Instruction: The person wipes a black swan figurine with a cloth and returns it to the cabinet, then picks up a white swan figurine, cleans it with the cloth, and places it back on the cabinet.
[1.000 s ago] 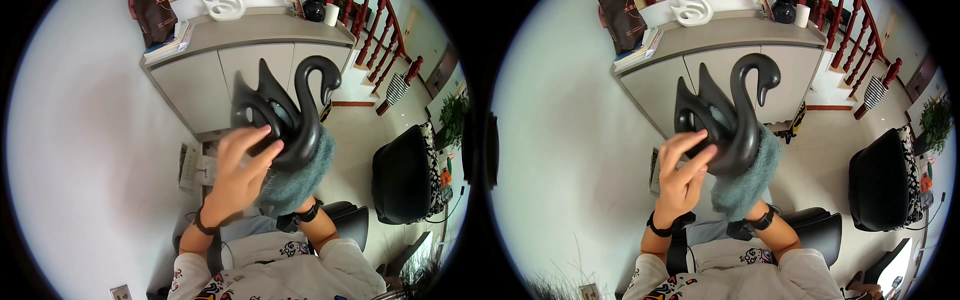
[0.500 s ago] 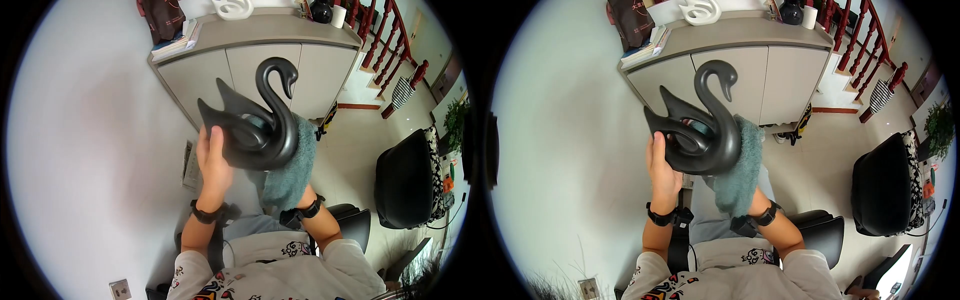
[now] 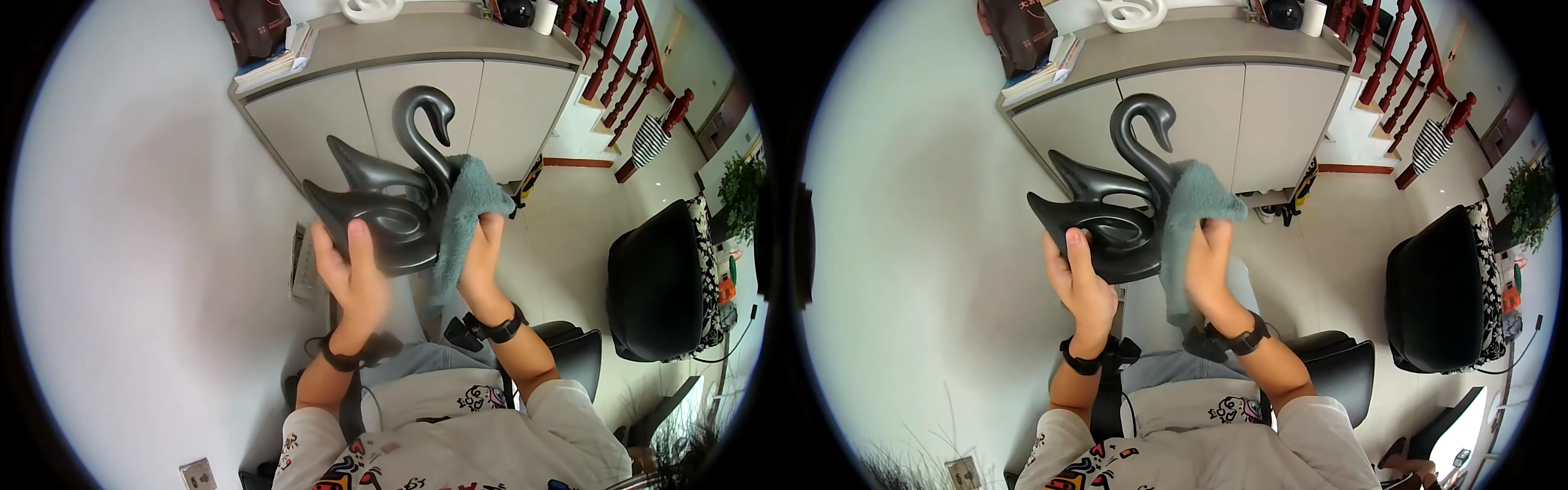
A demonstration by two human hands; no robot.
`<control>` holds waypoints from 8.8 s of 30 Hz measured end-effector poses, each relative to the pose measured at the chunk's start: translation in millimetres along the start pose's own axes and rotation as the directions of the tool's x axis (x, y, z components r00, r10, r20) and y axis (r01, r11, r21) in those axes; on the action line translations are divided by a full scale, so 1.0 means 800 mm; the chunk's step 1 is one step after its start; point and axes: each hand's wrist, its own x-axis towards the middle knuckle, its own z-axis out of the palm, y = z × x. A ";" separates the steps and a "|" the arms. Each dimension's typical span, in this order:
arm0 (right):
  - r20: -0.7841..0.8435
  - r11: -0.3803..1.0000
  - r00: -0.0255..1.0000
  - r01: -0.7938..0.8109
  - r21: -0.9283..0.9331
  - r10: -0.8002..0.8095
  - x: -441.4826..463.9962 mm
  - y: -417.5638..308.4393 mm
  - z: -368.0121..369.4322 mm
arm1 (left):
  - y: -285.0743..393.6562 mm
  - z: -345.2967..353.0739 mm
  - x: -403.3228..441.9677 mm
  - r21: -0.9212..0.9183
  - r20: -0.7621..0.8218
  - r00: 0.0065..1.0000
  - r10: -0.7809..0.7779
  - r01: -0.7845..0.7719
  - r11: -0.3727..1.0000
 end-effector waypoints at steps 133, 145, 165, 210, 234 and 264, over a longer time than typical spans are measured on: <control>0.060 0.778 0.937 0.321 -0.540 -0.345 -0.057 0.009 0.020 | -0.010 0.011 -0.004 -0.271 -0.041 0.999 -0.023 0.011 0.963; 0.334 0.986 0.932 0.163 -0.047 -0.138 -0.010 -0.030 -0.005 | 0.010 -0.030 0.022 0.186 0.134 0.991 -0.019 -0.006 0.983; -0.072 0.968 0.995 0.087 0.234 -0.072 0.018 -0.029 -0.029 | 0.000 -0.018 -0.026 0.383 0.376 0.915 0.144 -0.295 0.876; 0.373 0.749 0.782 0.606 -0.268 -0.500 0.021 -0.071 -0.037 | 0.038 -0.056 -0.004 0.318 0.471 0.882 0.008 -0.179 0.931; 0.475 0.992 0.877 0.113 -0.062 -0.070 -0.010 -0.039 -0.001 | -0.012 -0.041 0.003 -0.284 0.074 0.997 -0.016 0.036 0.958; 0.672 0.132 0.357 0.923 -0.363 -0.650 -0.023 -0.047 0.012 | 0.022 -0.035 0.009 -0.456 0.469 0.848 -0.245 0.470 0.756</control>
